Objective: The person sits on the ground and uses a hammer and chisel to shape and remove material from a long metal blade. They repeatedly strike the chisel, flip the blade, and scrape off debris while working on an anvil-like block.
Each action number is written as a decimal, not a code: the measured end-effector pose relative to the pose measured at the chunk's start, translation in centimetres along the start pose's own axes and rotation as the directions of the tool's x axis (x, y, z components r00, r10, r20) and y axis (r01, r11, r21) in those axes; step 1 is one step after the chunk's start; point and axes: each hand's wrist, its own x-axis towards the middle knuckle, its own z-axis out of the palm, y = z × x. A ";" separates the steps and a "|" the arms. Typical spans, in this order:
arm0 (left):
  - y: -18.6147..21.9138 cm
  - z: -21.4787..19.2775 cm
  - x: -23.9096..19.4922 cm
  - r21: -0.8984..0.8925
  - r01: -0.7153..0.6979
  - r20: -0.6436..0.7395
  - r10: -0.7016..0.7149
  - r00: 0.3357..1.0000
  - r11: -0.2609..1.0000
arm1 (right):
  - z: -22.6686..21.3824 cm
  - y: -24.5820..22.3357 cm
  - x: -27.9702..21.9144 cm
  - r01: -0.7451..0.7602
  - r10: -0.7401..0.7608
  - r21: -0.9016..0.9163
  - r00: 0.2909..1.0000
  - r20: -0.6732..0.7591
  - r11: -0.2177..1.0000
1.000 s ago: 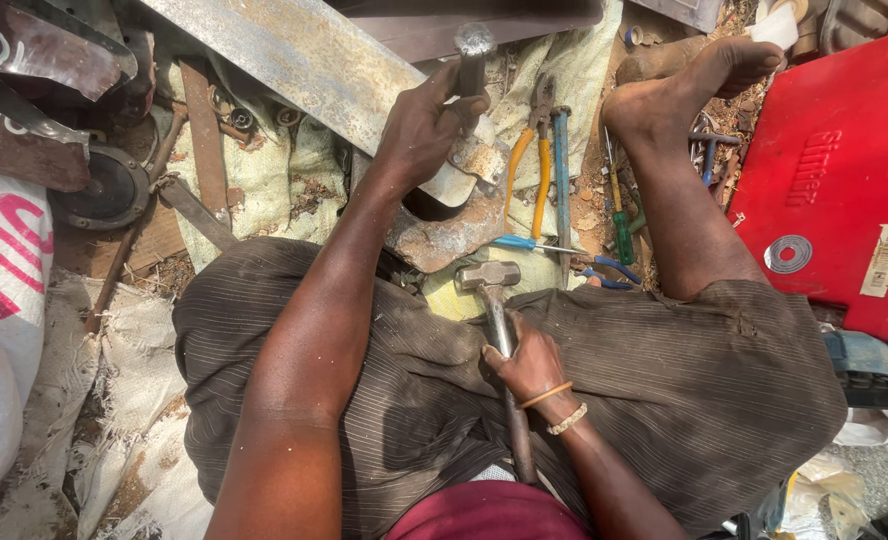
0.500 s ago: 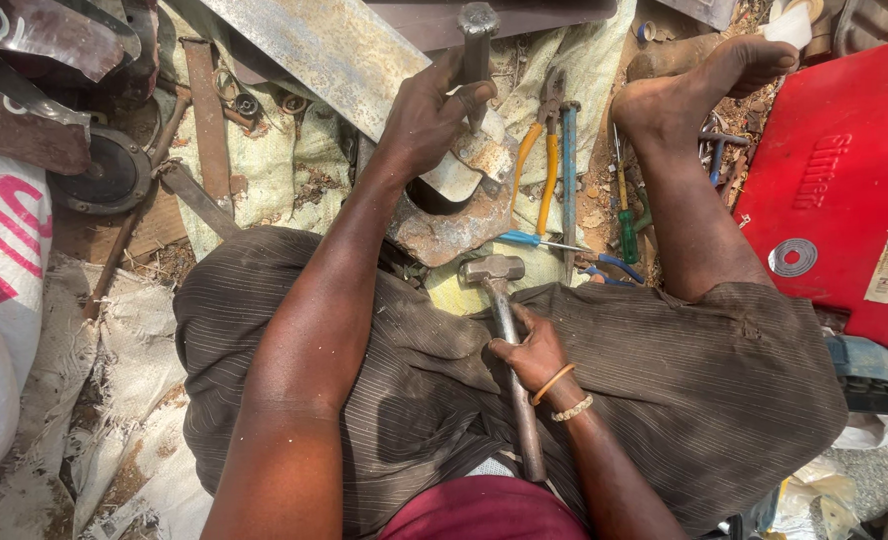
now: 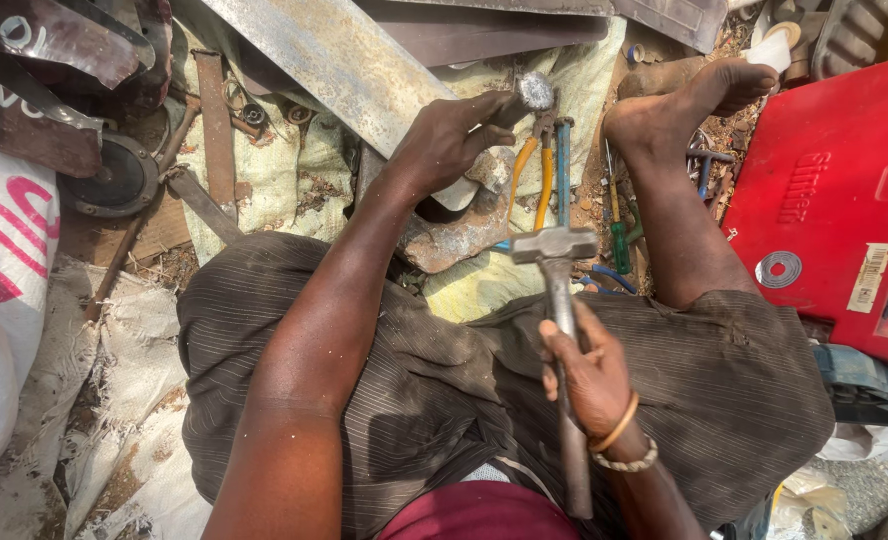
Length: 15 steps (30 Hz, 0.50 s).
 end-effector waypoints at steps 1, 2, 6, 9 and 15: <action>0.1 0.1 -0.3 0.025 0.024 0.011 -0.024 1.000 0.999 | -0.9 -3.0 -1.3 0.199 -0.200 -0.018 0.976 -0.081 0.980; 0.1 0.2 -0.4 0.050 0.042 0.026 -0.044 0.999 0.998 | -1.7 -6.2 -2.0 0.417 -0.422 -0.066 0.892 -0.165 0.907; 0.1 0.0 0.1 0.102 0.068 0.017 -0.070 0.997 0.992 | -3.8 -17.0 2.9 0.729 -0.836 -0.428 0.529 -0.142 0.534; 0.0 -0.1 0.3 0.051 0.053 0.006 -0.053 0.999 0.997 | -3.5 -18.1 9.8 0.629 -0.767 -0.591 0.641 0.026 0.505; 1.2 -0.8 -0.8 0.197 0.180 0.119 -0.205 0.971 0.964 | -2.8 -12.1 11.7 0.550 -0.626 -0.598 0.773 0.100 0.584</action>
